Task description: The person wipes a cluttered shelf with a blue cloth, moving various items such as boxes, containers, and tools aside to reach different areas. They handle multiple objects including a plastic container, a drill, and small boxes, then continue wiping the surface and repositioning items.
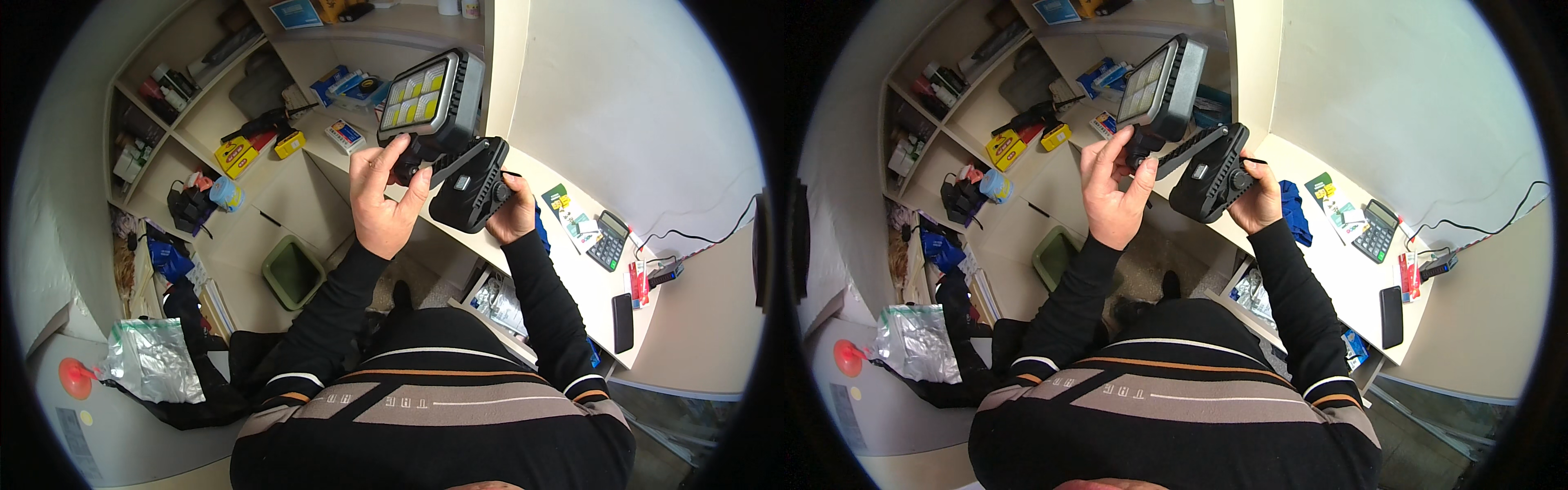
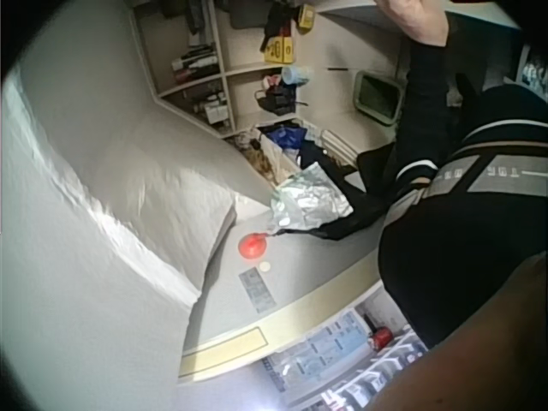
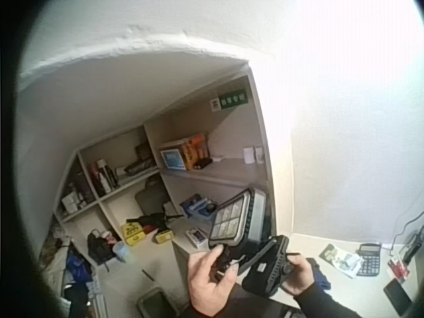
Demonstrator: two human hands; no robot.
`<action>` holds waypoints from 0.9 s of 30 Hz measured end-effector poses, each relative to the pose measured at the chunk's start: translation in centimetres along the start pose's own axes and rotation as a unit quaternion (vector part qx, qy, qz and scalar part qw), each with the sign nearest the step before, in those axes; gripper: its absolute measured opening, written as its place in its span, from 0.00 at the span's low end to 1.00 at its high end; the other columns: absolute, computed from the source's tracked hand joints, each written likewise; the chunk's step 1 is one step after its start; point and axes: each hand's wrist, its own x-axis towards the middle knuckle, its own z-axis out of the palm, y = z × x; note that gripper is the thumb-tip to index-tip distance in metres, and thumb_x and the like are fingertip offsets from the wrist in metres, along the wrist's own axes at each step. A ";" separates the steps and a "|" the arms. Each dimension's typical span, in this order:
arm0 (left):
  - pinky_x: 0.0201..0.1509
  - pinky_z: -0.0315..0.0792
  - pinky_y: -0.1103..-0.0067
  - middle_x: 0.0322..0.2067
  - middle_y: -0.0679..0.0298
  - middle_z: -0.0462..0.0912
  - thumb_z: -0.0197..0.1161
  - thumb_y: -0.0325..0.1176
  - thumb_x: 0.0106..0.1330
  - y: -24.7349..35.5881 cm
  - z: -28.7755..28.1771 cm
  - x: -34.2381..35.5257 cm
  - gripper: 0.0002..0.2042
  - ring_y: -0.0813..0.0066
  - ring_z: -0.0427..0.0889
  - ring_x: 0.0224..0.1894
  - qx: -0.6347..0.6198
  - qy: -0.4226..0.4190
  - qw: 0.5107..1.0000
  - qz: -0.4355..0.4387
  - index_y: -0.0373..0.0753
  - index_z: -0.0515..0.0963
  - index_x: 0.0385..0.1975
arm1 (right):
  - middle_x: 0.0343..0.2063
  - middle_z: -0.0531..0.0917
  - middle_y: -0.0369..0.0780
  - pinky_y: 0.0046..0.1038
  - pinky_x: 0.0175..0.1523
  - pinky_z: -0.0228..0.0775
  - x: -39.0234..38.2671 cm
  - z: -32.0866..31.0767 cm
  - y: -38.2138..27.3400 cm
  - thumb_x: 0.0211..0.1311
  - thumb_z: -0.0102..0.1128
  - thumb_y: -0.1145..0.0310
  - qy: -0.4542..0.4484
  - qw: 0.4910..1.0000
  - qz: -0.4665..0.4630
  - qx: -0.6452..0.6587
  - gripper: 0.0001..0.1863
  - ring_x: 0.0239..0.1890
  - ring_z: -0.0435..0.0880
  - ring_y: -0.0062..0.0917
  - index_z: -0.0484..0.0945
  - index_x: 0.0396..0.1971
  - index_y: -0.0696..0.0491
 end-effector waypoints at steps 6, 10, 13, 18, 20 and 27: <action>0.43 0.77 0.78 0.50 0.59 0.70 0.74 0.26 0.61 -0.3 -0.3 -0.6 0.34 0.74 0.75 0.43 0.004 -0.040 0.996 -0.078 0.37 0.68 0.67 | 0.52 0.82 0.43 0.42 0.60 0.76 0.0 0.0 0.5 0.64 0.58 0.66 0.044 0.998 -0.016 -0.037 0.24 0.53 0.83 0.34 0.72 0.60 0.53; 0.59 0.77 0.68 0.65 0.49 0.62 0.78 0.35 0.57 -2.2 -2.4 -0.7 0.52 0.58 0.69 0.67 -0.105 -0.073 0.961 -0.246 0.33 0.46 0.76 | 0.50 0.77 0.42 0.34 0.53 0.78 -0.7 2.4 1.2 0.59 0.64 0.70 0.158 0.966 -0.114 -0.173 0.30 0.46 0.82 0.29 0.68 0.64 0.52; 0.69 0.68 0.68 0.71 0.49 0.58 0.74 0.39 0.63 -3.8 -5.3 0.4 0.50 0.61 0.65 0.70 -0.264 -0.091 0.919 -0.277 0.33 0.44 0.77 | 0.49 0.73 0.38 0.25 0.49 0.76 -1.2 4.0 0.9 0.55 0.68 0.71 0.159 0.868 -0.183 -0.434 0.37 0.46 0.77 0.23 0.66 0.66 0.52; 0.73 0.63 0.69 0.74 0.50 0.55 0.69 0.30 0.68 -4.8 -5.4 0.7 0.43 0.65 0.63 0.72 -0.263 -0.044 0.902 -0.339 0.34 0.48 0.77 | 0.51 0.69 0.37 0.19 0.41 0.73 -1.9 6.0 1.9 0.48 0.74 0.69 0.122 0.782 -0.204 -0.576 0.39 0.49 0.73 0.19 0.70 0.64 0.50; 0.72 0.63 0.70 0.74 0.51 0.57 0.68 0.25 0.67 -5.2 -5.2 -0.9 0.42 0.64 0.65 0.71 -0.251 -0.027 0.910 -0.328 0.34 0.50 0.77 | 0.50 0.72 0.40 0.25 0.47 0.74 -1.9 6.3 2.2 0.46 0.74 0.69 0.102 0.727 -0.228 -0.640 0.38 0.49 0.74 0.25 0.72 0.62 0.51; 0.74 0.62 0.72 0.74 0.51 0.61 0.65 0.20 0.65 -4.0 -3.0 -3.1 0.41 0.64 0.66 0.71 -0.169 -0.093 0.948 -0.253 0.32 0.50 0.76 | 0.48 0.75 0.46 0.34 0.57 0.71 0.4 6.4 2.3 0.43 0.74 0.66 0.057 0.628 -0.225 -0.742 0.37 0.51 0.76 0.37 0.74 0.59 0.52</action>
